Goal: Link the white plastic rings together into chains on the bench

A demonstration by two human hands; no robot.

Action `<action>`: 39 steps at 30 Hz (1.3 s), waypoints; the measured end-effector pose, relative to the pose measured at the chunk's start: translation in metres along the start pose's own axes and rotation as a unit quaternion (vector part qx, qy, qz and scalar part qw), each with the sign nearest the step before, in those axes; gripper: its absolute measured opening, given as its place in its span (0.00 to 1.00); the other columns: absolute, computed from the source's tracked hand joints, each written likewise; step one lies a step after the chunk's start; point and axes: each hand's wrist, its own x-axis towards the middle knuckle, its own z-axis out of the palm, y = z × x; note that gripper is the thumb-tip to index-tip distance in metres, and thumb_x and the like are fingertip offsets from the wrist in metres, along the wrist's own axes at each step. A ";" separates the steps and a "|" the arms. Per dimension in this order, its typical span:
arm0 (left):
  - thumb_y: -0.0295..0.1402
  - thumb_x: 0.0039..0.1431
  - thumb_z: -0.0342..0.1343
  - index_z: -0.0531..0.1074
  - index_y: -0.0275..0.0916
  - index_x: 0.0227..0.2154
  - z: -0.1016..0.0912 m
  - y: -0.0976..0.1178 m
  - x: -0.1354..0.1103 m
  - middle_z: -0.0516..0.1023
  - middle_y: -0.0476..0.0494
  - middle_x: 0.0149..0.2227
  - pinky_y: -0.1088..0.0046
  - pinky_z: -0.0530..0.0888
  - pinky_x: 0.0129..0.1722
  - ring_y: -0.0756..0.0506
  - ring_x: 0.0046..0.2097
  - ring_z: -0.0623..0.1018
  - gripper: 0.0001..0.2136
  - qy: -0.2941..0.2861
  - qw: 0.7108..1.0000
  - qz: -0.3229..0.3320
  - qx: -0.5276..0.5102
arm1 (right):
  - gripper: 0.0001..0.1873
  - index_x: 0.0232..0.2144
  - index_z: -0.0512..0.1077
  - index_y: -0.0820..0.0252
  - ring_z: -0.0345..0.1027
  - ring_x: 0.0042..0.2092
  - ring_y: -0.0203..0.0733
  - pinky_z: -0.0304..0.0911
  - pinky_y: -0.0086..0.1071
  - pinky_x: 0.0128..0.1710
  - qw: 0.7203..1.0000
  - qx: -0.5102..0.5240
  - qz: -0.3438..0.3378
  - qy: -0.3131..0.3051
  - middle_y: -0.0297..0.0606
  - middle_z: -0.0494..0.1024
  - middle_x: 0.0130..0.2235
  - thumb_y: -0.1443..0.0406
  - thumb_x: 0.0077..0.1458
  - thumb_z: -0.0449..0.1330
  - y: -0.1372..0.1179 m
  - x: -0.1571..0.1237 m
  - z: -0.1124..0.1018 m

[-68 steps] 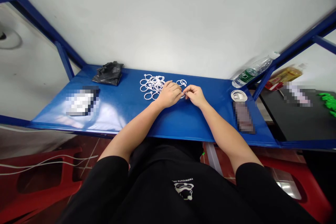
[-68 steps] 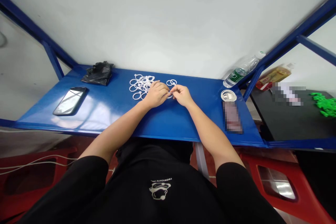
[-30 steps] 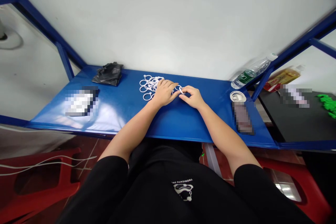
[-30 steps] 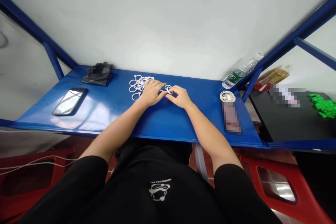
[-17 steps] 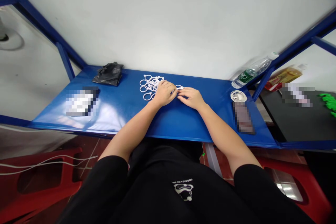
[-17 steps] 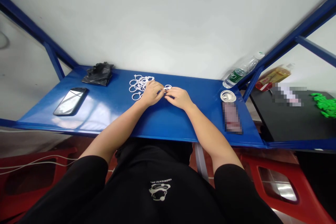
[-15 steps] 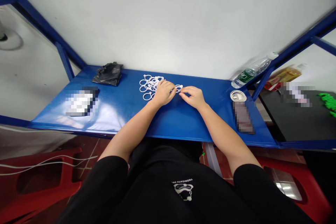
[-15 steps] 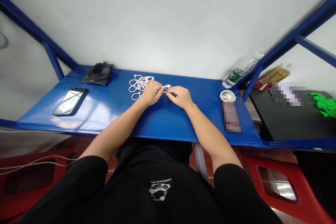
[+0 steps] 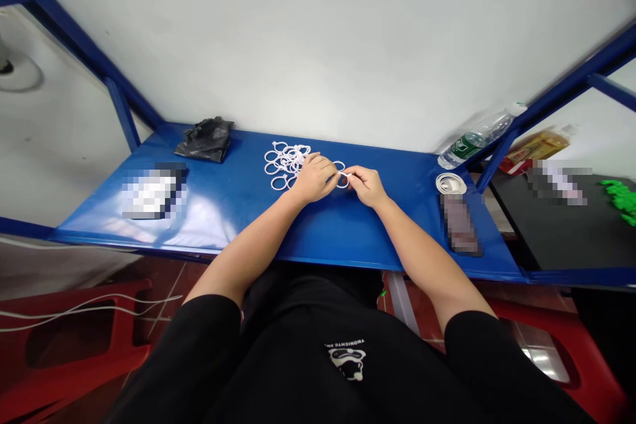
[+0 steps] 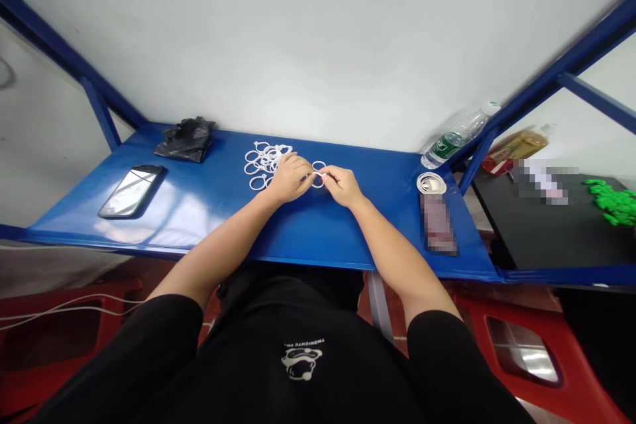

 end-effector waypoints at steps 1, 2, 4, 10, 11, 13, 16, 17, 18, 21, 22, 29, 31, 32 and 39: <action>0.36 0.73 0.51 0.77 0.43 0.34 0.000 0.000 0.000 0.84 0.43 0.40 0.51 0.64 0.67 0.41 0.48 0.80 0.13 0.000 1.000 0.001 -0.002 | 0.17 0.42 0.81 0.54 0.77 0.36 0.45 0.71 0.37 0.41 1.000 -0.002 0.003 -0.003 0.38 0.85 0.37 0.52 0.66 0.56 0.000 0.000 0.000; 0.36 0.73 0.51 0.77 0.44 0.33 0.000 0.000 0.000 0.85 0.44 0.40 0.51 0.64 0.66 0.41 0.48 0.80 0.13 0.000 1.000 0.002 -0.004 | 0.17 0.41 0.81 0.54 0.78 0.36 0.45 0.71 0.37 0.40 1.000 -0.006 0.007 -0.004 0.38 0.85 0.37 0.53 0.66 0.57 0.001 0.000 0.000; 0.36 0.73 0.51 0.77 0.44 0.34 0.001 0.000 0.000 0.85 0.43 0.41 0.51 0.65 0.66 0.41 0.48 0.80 0.13 -0.003 1.000 0.002 -0.004 | 0.15 0.41 0.81 0.54 0.77 0.35 0.45 0.70 0.37 0.39 1.000 -0.011 0.013 -0.009 0.37 0.84 0.36 0.54 0.65 0.58 0.001 0.000 -0.001; 0.37 0.73 0.51 0.77 0.43 0.33 0.003 -0.003 -0.001 0.85 0.43 0.41 0.50 0.66 0.64 0.41 0.48 0.80 0.14 0.005 1.000 0.009 0.007 | 0.14 0.42 0.81 0.56 0.75 0.31 0.43 0.68 0.36 0.36 1.000 -0.022 0.002 -0.022 0.36 0.82 0.31 0.59 0.62 0.58 0.001 0.000 -0.002; 0.37 0.73 0.51 0.77 0.43 0.33 0.004 -0.004 -0.001 0.85 0.43 0.41 0.51 0.67 0.63 0.41 0.48 0.80 0.14 0.010 1.000 0.014 0.007 | 0.14 0.42 0.81 0.56 0.75 0.32 0.43 0.68 0.35 0.36 1.000 -0.021 0.000 -0.022 0.36 0.83 0.31 0.60 0.62 0.57 0.001 0.000 -0.002; 0.37 0.74 0.51 0.77 0.43 0.33 0.005 -0.005 -0.001 0.85 0.43 0.41 0.52 0.69 0.59 0.41 0.47 0.80 0.13 0.020 0.999 0.025 0.008 | 0.13 0.41 0.81 0.56 0.75 0.32 0.43 0.68 0.35 0.36 1.000 -0.019 -0.002 -0.021 0.35 0.83 0.31 0.60 0.63 0.57 0.001 0.000 -0.001; 0.38 0.74 0.53 0.76 0.42 0.33 0.007 -0.005 -0.002 0.84 0.42 0.41 0.56 0.71 0.52 0.41 0.45 0.79 0.13 0.031 0.999 0.042 0.004 | 0.12 0.38 0.80 0.56 0.75 0.32 0.42 0.67 0.34 0.36 1.000 -0.013 -0.020 -0.017 0.35 0.83 0.31 0.60 0.63 0.57 0.003 0.001 -0.001; 0.38 0.74 0.53 0.76 0.42 0.34 0.008 -0.005 -0.002 0.84 0.42 0.40 0.56 0.71 0.50 0.41 0.45 0.79 0.13 0.035 0.998 0.047 0.003 | 0.12 0.38 0.80 0.57 0.75 0.32 0.41 0.67 0.33 0.36 0.999 -0.010 -0.028 -0.016 0.35 0.83 0.31 0.60 0.63 0.57 0.004 0.001 -0.001; 0.38 0.74 0.53 0.76 0.42 0.34 0.008 -0.006 -0.002 0.84 0.42 0.40 0.56 0.71 0.50 0.41 0.44 0.79 0.12 0.038 0.998 0.052 0.002 | 0.12 0.37 0.79 0.57 0.75 0.32 0.41 0.66 0.33 0.36 0.999 -0.008 -0.034 -0.015 0.35 0.82 0.31 0.61 0.63 0.57 0.004 0.001 -0.001; 0.37 0.73 0.53 0.76 0.42 0.34 0.008 -0.006 -0.002 0.84 0.42 0.40 0.57 0.71 0.49 0.42 0.44 0.79 0.12 0.039 0.998 0.057 0.002 | 0.11 0.37 0.79 0.57 0.74 0.31 0.41 0.66 0.33 0.35 0.999 -0.004 -0.041 -0.017 0.34 0.82 0.31 0.61 0.64 0.56 0.005 0.001 -0.001; 0.37 0.73 0.53 0.76 0.41 0.33 0.008 -0.006 -0.002 0.84 0.42 0.40 0.57 0.71 0.49 0.42 0.44 0.79 0.12 0.038 0.998 0.058 0.002 | 0.11 0.36 0.78 0.57 0.74 0.31 0.41 0.66 0.33 0.35 0.999 -0.002 -0.041 -0.019 0.34 0.82 0.30 0.60 0.64 0.56 0.004 0.001 -0.001; 0.38 0.75 0.53 0.77 0.41 0.33 0.006 -0.004 -0.001 0.83 0.41 0.40 0.58 0.71 0.48 0.42 0.44 0.79 0.14 0.033 0.998 0.060 0.011 | 0.09 0.33 0.76 0.56 0.75 0.31 0.42 0.68 0.34 0.35 0.998 0.053 0.005 -0.016 0.34 0.81 0.30 0.62 0.61 0.57 0.004 0.001 0.001; 0.40 0.75 0.53 0.77 0.41 0.34 0.007 -0.003 0.000 0.84 0.42 0.40 0.58 0.71 0.48 0.42 0.44 0.79 0.15 0.040 0.997 0.060 0.011 | 0.08 0.32 0.75 0.56 0.75 0.29 0.41 0.69 0.35 0.33 0.993 0.109 0.038 -0.008 0.34 0.81 0.31 0.62 0.59 0.57 0.008 0.002 0.004; 0.42 0.75 0.54 0.78 0.41 0.34 0.007 -0.003 0.000 0.84 0.42 0.40 0.59 0.71 0.48 0.42 0.44 0.79 0.15 0.044 0.997 0.059 0.010 | 0.08 0.32 0.75 0.56 0.75 0.28 0.41 0.70 0.34 0.33 0.990 0.134 0.053 -0.002 0.34 0.81 0.30 0.62 0.58 0.56 0.010 0.002 0.006; 0.43 0.75 0.55 0.79 0.42 0.36 0.011 -0.005 0.001 0.84 0.41 0.44 0.59 0.73 0.49 0.42 0.48 0.80 0.14 0.040 0.997 0.062 -0.005 | 0.08 0.27 0.74 0.56 0.74 0.27 0.39 0.70 0.34 0.32 0.983 0.171 0.055 0.032 0.34 0.80 0.29 0.64 0.56 0.56 0.017 0.006 0.010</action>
